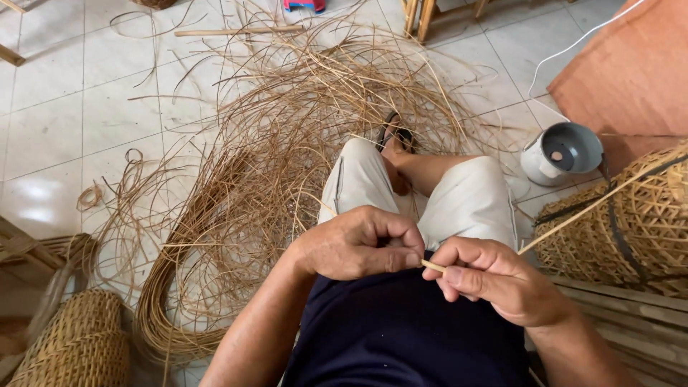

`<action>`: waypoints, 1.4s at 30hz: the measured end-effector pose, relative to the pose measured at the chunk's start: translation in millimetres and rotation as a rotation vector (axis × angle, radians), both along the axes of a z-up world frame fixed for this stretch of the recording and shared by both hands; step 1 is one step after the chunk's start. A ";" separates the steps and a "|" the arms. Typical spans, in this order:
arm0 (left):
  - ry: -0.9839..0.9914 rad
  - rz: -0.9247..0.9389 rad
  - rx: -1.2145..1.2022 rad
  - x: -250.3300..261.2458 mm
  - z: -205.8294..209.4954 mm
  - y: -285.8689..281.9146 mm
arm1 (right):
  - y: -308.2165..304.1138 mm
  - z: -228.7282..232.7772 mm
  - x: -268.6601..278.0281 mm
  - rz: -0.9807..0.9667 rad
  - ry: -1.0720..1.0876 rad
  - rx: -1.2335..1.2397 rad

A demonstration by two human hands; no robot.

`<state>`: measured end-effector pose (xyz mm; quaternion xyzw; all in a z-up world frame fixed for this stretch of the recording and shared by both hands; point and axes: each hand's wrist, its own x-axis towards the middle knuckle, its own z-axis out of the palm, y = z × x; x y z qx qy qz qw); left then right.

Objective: Splitting and trimming rattan strips using a knife to prepare them for weaving

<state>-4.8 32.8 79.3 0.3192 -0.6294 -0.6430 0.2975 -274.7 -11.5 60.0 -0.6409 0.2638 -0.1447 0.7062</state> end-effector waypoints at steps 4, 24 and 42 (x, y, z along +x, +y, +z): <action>0.087 -0.051 0.030 0.8 -12.5 -1.7 | 0.1 -9.5 -1.1 0.002 -0.069 0.063; -0.470 0.618 -0.946 -26.8 27.1 32.2 | 11.1 -32.7 10.7 -0.186 -0.374 0.194; -0.419 0.763 -0.791 -43.5 9.3 49.2 | 17.9 -23.1 20.5 -0.076 -0.260 -0.146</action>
